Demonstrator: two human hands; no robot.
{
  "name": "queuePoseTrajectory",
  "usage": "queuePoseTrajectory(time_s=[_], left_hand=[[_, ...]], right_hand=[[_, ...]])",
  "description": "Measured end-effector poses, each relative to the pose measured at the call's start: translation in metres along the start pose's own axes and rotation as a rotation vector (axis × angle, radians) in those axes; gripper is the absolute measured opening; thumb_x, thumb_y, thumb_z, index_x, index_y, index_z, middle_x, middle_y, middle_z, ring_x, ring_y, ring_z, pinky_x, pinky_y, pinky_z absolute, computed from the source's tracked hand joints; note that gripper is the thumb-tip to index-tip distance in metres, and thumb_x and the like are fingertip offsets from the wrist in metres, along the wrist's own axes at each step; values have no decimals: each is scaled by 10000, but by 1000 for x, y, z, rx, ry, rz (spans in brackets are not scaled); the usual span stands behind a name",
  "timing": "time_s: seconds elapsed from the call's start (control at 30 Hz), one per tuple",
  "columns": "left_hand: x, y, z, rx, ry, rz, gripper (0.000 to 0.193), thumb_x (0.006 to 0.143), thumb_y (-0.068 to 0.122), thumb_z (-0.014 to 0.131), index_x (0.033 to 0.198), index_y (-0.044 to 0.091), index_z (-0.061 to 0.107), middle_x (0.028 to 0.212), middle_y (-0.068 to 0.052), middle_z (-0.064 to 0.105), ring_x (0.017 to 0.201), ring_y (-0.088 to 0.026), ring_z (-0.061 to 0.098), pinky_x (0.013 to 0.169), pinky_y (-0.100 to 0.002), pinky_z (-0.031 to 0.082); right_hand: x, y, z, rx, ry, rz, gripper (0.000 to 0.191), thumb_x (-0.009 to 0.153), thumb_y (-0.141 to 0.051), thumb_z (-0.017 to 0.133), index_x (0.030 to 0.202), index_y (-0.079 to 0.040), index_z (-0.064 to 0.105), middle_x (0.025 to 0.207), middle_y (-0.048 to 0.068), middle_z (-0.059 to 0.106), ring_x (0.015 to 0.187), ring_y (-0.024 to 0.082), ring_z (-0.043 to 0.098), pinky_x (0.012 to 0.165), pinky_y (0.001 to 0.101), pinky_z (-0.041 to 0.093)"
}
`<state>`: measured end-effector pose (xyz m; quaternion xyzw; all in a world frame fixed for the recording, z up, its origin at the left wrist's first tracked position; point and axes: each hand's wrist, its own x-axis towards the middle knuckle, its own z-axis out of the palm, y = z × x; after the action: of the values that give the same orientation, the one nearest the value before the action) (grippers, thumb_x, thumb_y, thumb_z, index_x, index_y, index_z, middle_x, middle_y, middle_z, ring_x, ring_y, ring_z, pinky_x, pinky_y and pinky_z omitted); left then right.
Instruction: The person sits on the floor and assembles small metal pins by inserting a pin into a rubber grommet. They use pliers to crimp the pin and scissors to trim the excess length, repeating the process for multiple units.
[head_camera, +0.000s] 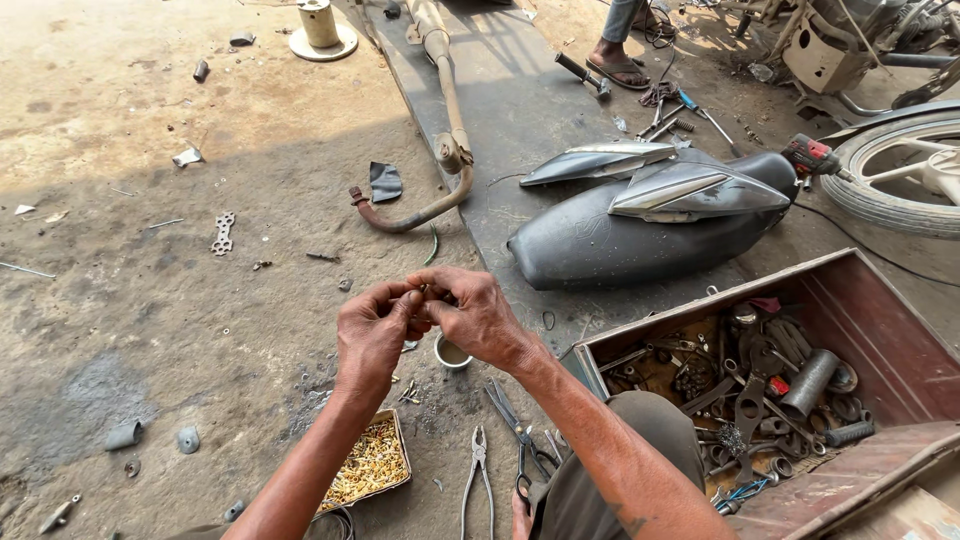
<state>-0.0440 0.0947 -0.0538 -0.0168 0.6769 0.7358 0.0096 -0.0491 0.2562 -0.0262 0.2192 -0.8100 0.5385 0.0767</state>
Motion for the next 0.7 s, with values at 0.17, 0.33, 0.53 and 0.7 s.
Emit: queuePoseTrajectory(time_s=[0.17, 0.33, 0.53, 0.7], left_hand=[[-10, 9, -8, 3, 112, -29, 186, 979, 136, 658, 1084, 12, 748, 828, -43, 740, 662, -89, 660, 596, -245, 560], [0, 21, -16, 101, 143, 9, 164, 972, 123, 671, 1019, -2, 766, 792, -45, 735, 658, -78, 642, 572, -242, 526], [15, 19, -26, -175, 9, 26, 158, 945, 98, 707, 1003, -39, 760, 783, -64, 733, 626, -109, 650, 558, -254, 539], [11, 15, -33, -282, 12, -12, 199, 922, 133, 713, 1072, 6, 742, 814, -46, 742, 626, -109, 666, 575, -260, 581]], right_hand=[[3, 0, 18, 312, -73, 263, 262, 984, -95, 649, 1218, 5, 711, 914, 54, 766, 764, 100, 719, 643, 255, 612], [15, 4, 28, 546, 25, 250, 216, 975, -135, 699, 1142, -3, 734, 912, 70, 763, 756, 116, 728, 632, 249, 590], [23, 12, 40, 642, 151, 182, 109, 1006, -115, 715, 1027, -8, 709, 889, 66, 720, 773, 103, 658, 695, 257, 561], [34, 2, 42, 482, 222, 137, 104, 1032, -130, 634, 993, -37, 659, 894, 64, 715, 830, 137, 712, 736, 279, 626]])
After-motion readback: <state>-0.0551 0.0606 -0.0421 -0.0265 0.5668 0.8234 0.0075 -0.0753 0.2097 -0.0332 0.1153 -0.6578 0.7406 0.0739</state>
